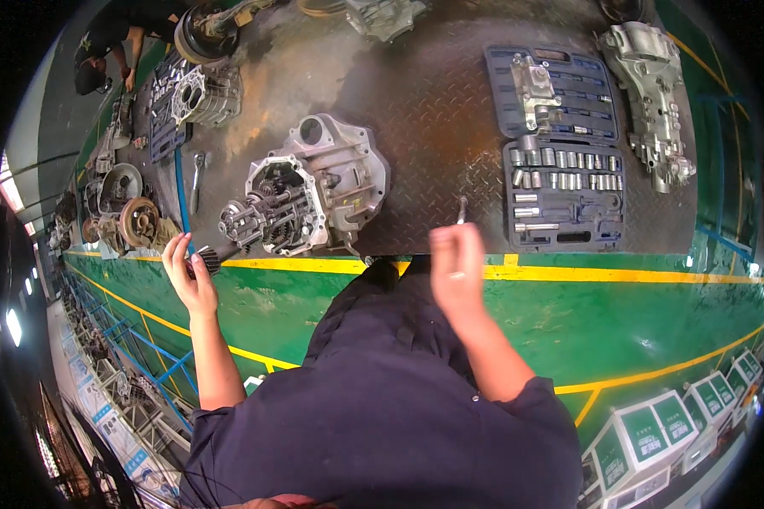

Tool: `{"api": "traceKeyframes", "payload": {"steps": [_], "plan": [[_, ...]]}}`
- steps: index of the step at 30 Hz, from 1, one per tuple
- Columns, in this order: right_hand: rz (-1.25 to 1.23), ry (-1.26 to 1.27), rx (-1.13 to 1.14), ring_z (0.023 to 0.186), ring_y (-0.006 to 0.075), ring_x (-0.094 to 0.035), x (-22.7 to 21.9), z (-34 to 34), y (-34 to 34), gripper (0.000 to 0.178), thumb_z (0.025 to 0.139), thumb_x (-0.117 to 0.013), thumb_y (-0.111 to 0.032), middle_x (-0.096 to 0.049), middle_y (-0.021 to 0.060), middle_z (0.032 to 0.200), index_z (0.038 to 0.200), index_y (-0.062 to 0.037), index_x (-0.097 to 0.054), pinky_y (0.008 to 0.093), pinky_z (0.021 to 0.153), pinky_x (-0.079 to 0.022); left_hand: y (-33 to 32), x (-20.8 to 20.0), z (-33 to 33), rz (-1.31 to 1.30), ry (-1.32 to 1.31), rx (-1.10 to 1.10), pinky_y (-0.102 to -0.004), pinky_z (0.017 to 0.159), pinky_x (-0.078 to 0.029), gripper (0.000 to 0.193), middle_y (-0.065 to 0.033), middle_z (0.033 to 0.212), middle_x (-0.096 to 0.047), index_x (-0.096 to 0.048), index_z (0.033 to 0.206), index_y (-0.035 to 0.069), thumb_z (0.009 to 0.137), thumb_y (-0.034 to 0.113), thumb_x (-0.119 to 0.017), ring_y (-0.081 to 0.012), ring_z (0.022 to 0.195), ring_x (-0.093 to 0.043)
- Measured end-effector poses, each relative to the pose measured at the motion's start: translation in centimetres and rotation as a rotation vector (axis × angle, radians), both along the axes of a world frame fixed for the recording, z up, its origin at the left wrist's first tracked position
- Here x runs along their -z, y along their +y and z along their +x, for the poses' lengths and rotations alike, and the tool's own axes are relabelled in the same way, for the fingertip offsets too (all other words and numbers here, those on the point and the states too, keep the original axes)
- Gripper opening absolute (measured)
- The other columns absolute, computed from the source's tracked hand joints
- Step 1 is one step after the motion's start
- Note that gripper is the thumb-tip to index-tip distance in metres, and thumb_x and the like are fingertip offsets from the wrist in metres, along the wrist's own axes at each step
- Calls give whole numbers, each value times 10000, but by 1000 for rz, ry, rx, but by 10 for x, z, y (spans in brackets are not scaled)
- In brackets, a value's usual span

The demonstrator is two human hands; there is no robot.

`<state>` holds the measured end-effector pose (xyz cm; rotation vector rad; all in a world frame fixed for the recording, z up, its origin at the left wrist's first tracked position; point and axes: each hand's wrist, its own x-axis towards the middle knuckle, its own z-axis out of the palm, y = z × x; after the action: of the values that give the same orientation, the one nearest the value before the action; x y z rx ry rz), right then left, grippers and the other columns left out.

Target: The recorder is shown assembling and tightening components of a vehicle gearbox using various manual tools.

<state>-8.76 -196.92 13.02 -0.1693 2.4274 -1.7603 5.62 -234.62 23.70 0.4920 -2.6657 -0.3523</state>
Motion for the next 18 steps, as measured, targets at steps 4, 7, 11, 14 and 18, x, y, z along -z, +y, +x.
{"api": "traceKeyframes", "payload": {"steps": [4,7,11,14,18], "plan": [[-100,-141,112,613,107,-389,-16,-40,62,387,1036,-498,-299,-385,-12,651,760,-28,-477,304,537,-323,24,-4,13,-100,90,-20,-402,1000,-406,439,-155,1314,-463,-541,1286,36,847,28,-554,-289,1121,-490],[259,322,-270,551,190,-468,-57,-68,66,446,1010,-523,-324,-393,101,612,704,-2,-481,332,507,-338,61,7,27,-161,189,250,-433,984,-447,418,-174,1267,-476,-559,1189,48,776,-12,-585,-305,1122,-503],[-64,287,-194,592,199,-527,-69,-80,69,665,1000,-363,-581,-535,101,681,731,4,-530,313,522,-370,131,29,36,289,-96,345,-474,914,-515,438,-169,1144,-525,-581,1084,42,667,-92,-579,-321,996,-584],[-341,75,176,583,171,-460,-45,-94,70,768,949,-260,-720,-483,73,667,699,-28,-483,288,517,-335,131,13,17,75,-74,465,-534,900,-518,319,-160,1040,-576,-617,985,54,691,-71,-617,-316,955,-592],[-445,126,236,506,144,-357,-5,-87,77,809,906,-203,-782,-404,50,603,632,-52,-415,271,467,-278,71,-12,3,-288,36,125,-511,1034,-440,178,-163,1131,-547,-563,1081,1,916,-34,-505,-316,1093,-544]]}}
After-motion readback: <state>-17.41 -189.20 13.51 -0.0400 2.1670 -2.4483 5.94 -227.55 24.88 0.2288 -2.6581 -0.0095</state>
